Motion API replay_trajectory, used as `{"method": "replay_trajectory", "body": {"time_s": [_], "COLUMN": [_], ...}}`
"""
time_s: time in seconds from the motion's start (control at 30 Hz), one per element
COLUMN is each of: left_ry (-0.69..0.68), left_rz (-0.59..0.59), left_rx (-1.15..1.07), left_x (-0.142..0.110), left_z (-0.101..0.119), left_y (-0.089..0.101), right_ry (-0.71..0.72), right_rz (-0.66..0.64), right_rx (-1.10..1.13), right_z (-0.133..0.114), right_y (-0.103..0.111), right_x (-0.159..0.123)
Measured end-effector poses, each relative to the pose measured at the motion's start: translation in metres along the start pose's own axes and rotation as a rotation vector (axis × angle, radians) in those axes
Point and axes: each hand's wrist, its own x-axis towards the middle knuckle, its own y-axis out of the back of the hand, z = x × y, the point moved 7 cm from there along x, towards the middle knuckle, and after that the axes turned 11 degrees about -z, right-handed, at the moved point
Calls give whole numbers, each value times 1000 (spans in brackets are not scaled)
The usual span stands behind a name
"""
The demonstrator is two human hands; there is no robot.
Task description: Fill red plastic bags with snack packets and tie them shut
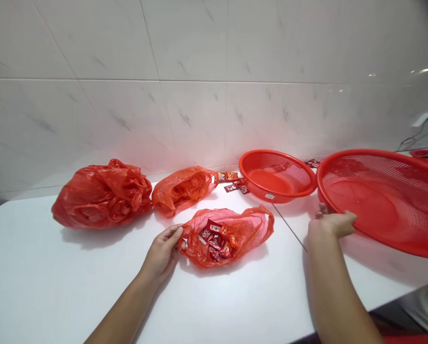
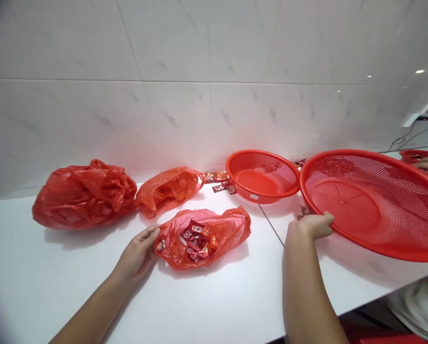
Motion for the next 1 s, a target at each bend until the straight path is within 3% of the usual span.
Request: {"method": "replay_trajectory", "body": {"time_s": [0.3, 0.57, 0.67, 0.77, 0.87, 1.0], "left_ry": [-6, -37, -74, -119, -161, -211], "left_rz": [2, -32, -46, -78, -107, -81], "left_rx": [-13, -33, -75, -127, -141, -111], "left_x": [-3, -4, -8, -11, -12, -12], "left_z": [3, 5, 14, 24, 33, 40], "left_y": [-3, -4, -8, -11, -11, -3], "right_ry": [-150, 31, 290, 505, 531, 527], "right_rz": [205, 67, -224, -727, -1147, -1399], "right_rx": [107, 66, -55, -333, -534, -740], "right_z": [4, -15, -36, -46, -39, -45], "right_y": [3, -31, -58, -95, -117, -129], "right_x": [-17, -53, -87, -132, -166, -187]}}
